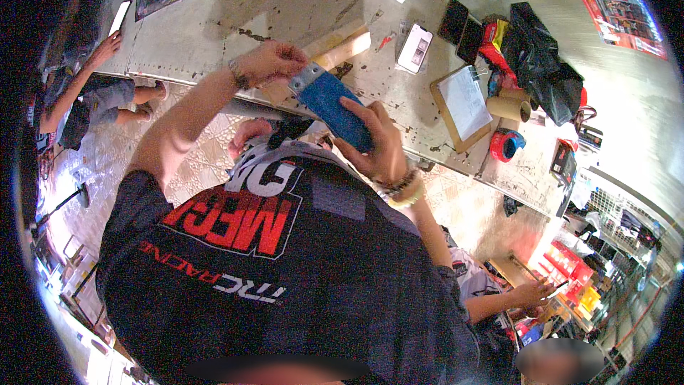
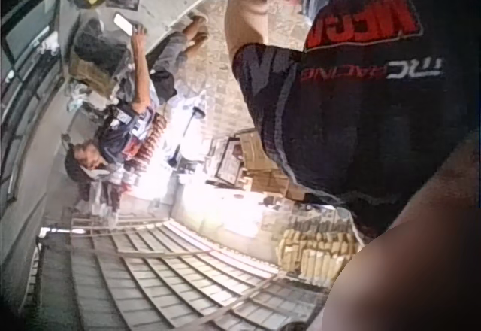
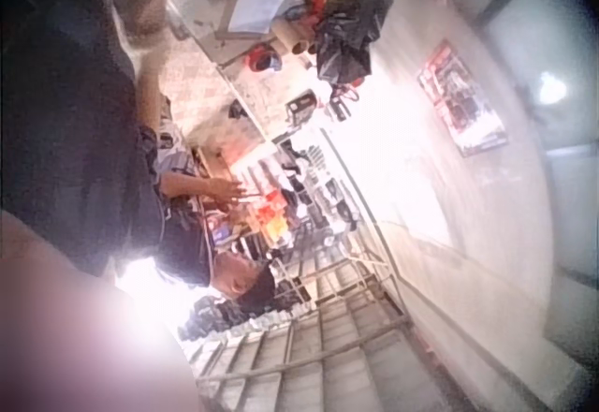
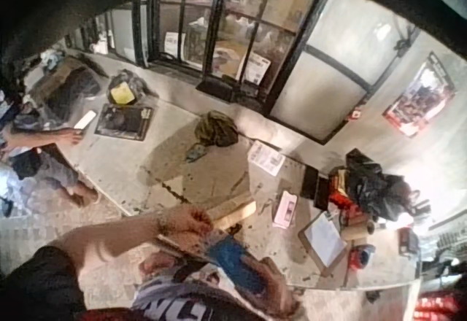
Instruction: The person places a small item into a cardboard box, seals it with tape, and then uses scissors to cut open another box. The person continues to pack and seal multiple small boxes using tape and scissors.
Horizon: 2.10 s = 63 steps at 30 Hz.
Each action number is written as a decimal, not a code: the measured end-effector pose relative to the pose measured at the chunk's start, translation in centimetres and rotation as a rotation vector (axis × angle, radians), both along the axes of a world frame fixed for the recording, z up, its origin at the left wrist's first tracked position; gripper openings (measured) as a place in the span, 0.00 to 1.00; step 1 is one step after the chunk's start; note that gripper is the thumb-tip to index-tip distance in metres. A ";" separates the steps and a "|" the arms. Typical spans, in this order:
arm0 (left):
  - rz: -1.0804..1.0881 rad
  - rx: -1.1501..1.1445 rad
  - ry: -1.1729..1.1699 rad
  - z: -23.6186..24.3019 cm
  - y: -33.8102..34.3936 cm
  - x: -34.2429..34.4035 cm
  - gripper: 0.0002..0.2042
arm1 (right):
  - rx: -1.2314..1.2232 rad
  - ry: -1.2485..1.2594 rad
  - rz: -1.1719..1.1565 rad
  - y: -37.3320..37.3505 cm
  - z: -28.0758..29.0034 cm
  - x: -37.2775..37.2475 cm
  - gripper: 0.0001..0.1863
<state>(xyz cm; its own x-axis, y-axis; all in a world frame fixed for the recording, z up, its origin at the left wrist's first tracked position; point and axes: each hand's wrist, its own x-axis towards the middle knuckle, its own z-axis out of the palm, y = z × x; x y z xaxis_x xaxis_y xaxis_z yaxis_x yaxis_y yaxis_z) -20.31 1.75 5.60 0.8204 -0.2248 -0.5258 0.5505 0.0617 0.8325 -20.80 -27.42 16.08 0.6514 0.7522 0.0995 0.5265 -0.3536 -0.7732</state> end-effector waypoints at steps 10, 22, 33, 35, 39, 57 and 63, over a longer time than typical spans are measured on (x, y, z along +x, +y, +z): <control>0.014 0.532 -0.190 -12.7 2.9 7.6 0.12 | -0.239 -0.078 -0.132 7.1 -8.5 5.0 0.30; -0.142 0.207 -0.310 -13.2 5.0 1.2 0.36 | -0.099 -0.097 -0.118 6.3 -9.1 5.2 0.28; -0.339 1.199 -0.210 -9.2 -3.0 -1.8 0.50 | -0.140 -0.105 -0.146 7.6 -8.1 5.6 0.26; -0.348 1.142 -0.271 -9.0 -2.9 -1.6 0.53 | -0.121 -0.106 -0.150 7.4 -7.7 4.9 0.26; -0.106 1.080 -0.236 -9.8 -1.4 -2.0 0.54 | -0.291 -0.114 -0.140 1.1 -6.8 2.7 0.28; 0.210 -0.716 0.316 -0.2 -9.0 -2.4 0.19 | 0.542 0.751 -0.415 -6.7 -6.7 1.2 0.29; 0.146 -0.733 0.309 -0.5 -6.8 -2.7 0.12 | -0.005 -0.036 0.027 -4.8 1.1 -0.3 0.34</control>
<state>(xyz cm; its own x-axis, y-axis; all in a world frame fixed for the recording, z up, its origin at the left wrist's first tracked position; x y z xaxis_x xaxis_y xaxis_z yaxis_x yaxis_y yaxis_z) -23.05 -5.09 5.07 0.7099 -0.5019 -0.4941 0.6932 0.6219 0.3643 -21.06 -32.26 17.20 0.6271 0.7698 0.1189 0.5632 -0.3427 -0.7519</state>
